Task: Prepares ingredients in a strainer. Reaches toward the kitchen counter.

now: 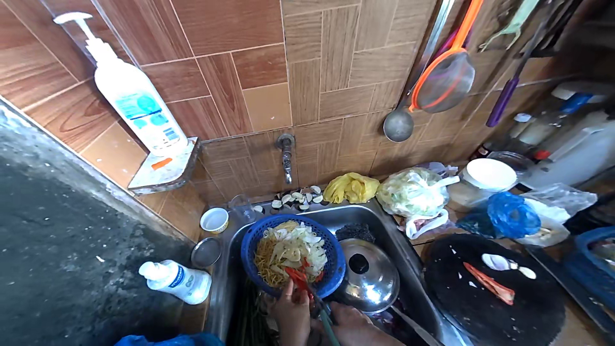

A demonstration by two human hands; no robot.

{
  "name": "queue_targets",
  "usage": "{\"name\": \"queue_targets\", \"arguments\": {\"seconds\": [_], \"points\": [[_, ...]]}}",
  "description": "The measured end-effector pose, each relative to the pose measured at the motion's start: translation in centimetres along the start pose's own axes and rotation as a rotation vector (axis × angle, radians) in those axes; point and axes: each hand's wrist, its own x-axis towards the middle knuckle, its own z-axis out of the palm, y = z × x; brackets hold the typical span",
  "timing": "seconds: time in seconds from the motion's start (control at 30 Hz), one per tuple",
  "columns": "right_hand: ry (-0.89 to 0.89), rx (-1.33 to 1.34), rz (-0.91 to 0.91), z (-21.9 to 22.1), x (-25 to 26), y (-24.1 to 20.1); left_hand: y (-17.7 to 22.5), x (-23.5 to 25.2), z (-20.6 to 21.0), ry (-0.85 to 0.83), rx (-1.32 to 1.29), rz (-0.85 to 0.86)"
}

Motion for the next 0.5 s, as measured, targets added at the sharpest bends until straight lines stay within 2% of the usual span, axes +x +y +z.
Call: {"name": "queue_targets", "arguments": {"seconds": [0.23,0.5], "points": [[0.008,-0.076,0.031,-0.6,-0.9,-0.4,0.0,-0.1,-0.3,-0.066,0.0,0.057],[0.016,-0.044,0.03,0.3,0.0,-0.5,-0.8,1.0,-0.5,-0.111,-0.052,-0.05]]}}
